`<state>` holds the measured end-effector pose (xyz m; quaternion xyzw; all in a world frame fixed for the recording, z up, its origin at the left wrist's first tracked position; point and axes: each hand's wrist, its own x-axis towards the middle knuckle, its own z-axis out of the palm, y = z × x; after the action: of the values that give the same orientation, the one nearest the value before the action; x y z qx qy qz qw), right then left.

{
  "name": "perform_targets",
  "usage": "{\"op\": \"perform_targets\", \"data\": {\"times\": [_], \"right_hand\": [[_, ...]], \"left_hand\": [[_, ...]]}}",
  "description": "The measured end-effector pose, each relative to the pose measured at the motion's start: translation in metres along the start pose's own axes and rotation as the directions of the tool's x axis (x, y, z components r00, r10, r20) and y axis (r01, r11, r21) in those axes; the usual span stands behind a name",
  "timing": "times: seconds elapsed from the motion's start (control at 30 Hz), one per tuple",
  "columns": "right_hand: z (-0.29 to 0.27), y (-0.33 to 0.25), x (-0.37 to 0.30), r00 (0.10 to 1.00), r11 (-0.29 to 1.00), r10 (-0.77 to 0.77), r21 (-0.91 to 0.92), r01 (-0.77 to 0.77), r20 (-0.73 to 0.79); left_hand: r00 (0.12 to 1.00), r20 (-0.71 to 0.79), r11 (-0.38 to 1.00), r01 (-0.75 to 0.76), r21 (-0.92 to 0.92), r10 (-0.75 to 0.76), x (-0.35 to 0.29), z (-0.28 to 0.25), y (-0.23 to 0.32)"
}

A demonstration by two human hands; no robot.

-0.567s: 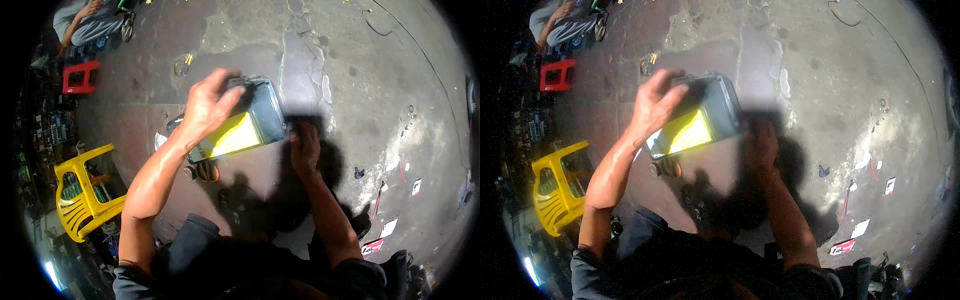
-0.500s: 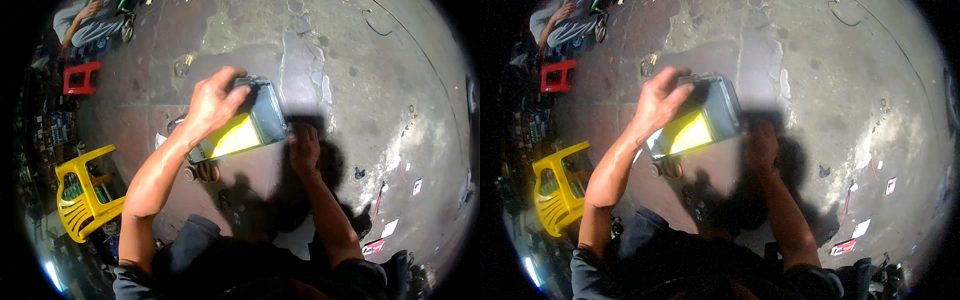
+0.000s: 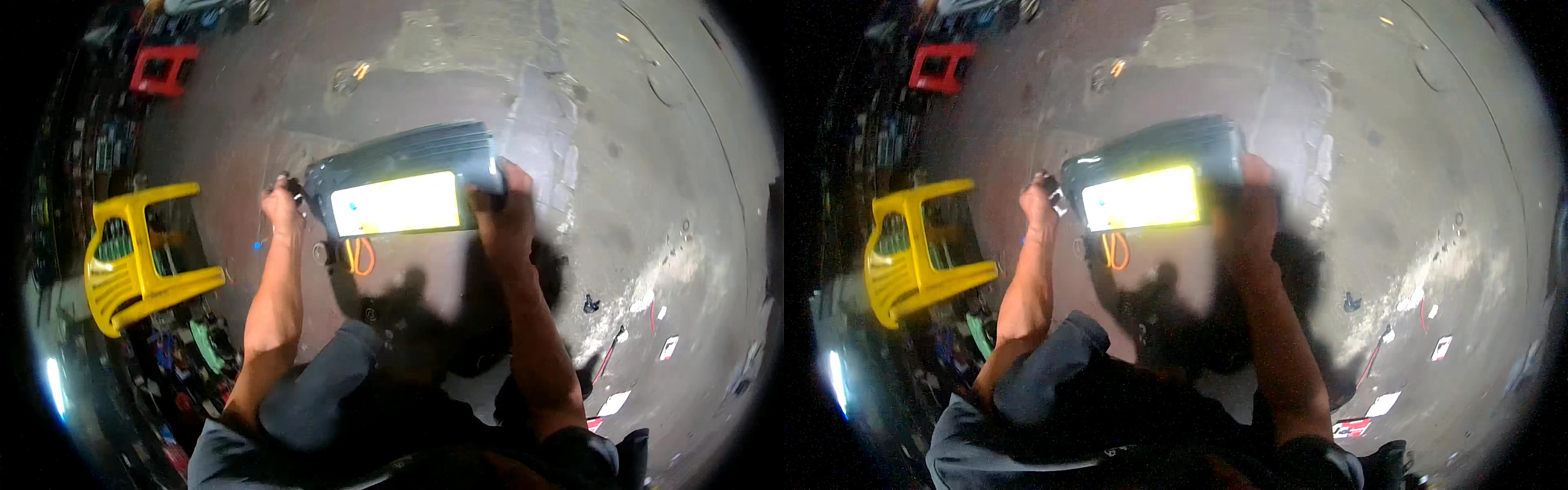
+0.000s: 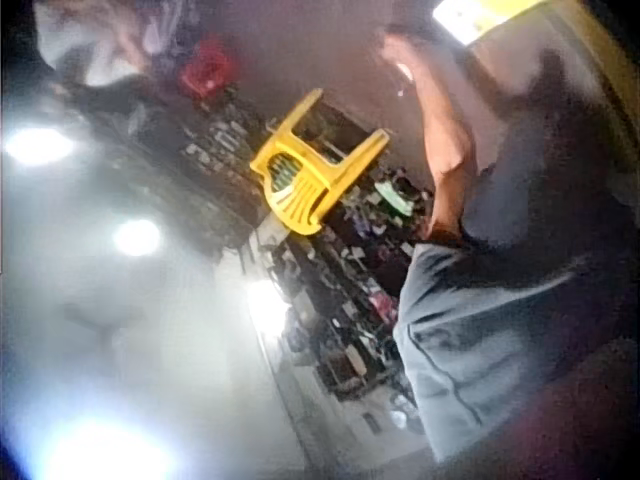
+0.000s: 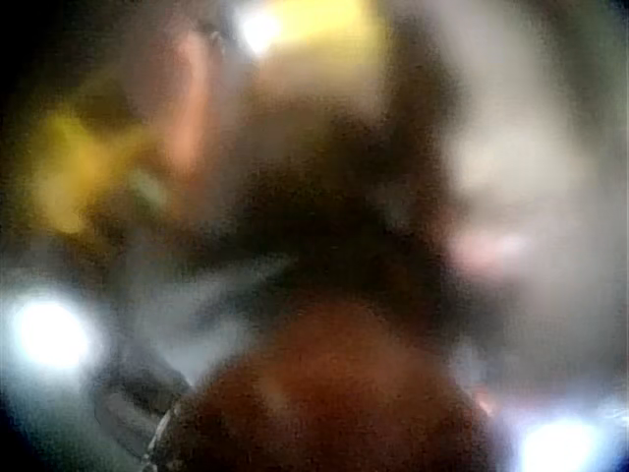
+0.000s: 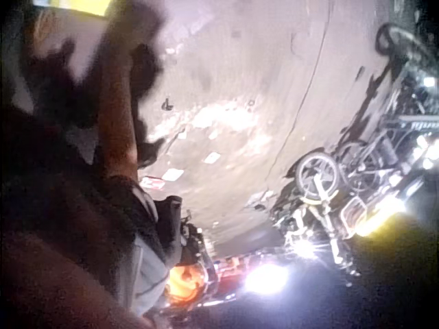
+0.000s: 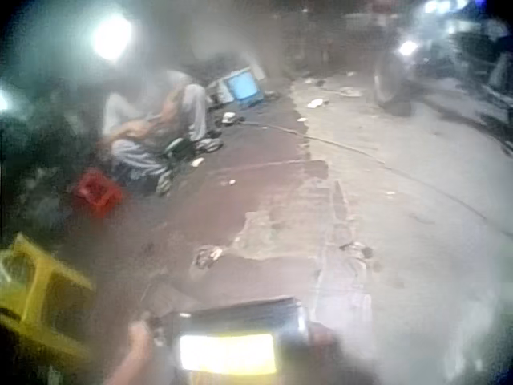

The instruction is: The person wraps black tape around the seams of a large plastic battery case and uses a screwdriver to tighten a screw on one side of the case.

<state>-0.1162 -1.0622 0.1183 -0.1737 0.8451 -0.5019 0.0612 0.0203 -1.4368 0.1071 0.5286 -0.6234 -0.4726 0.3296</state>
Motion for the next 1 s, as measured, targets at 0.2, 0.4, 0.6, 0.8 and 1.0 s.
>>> {"op": "perform_targets", "data": {"times": [0.2, 0.4, 0.6, 0.8, 1.0], "right_hand": [[0.029, 0.022, -0.014, 0.981, 0.953, 0.16, 0.276, -0.124, -0.112], [0.038, 0.022, -0.014, 0.977, 0.962, 0.174, 0.234, -0.142, -0.123], [0.017, 0.035, 0.003, 0.971, 0.986, 0.161, 0.07, -0.151, -0.177], [0.005, -0.149, -0.027, 0.958, 0.966, -0.24, 0.141, 0.218, 0.16], [-0.04, -0.192, -0.026, 0.857, 0.802, -0.515, -0.345, 0.488, 0.015]], "left_hand": [[0.906, 0.199, 0.91, 0.4, -0.112, -0.374, -0.049, 0.006, -0.002], [0.855, 0.294, 0.871, 0.476, -0.117, -0.428, -0.03, -0.003, -0.021], [0.86, 0.354, 0.86, 0.459, -0.224, -0.367, -0.05, -0.012, 0.021], [0.823, 0.503, 0.763, 0.497, -0.412, -0.264, -0.091, -0.018, 0.118], [0.756, 0.653, 0.757, 0.447, -0.477, -0.036, -0.168, 0.005, 0.2]]}}
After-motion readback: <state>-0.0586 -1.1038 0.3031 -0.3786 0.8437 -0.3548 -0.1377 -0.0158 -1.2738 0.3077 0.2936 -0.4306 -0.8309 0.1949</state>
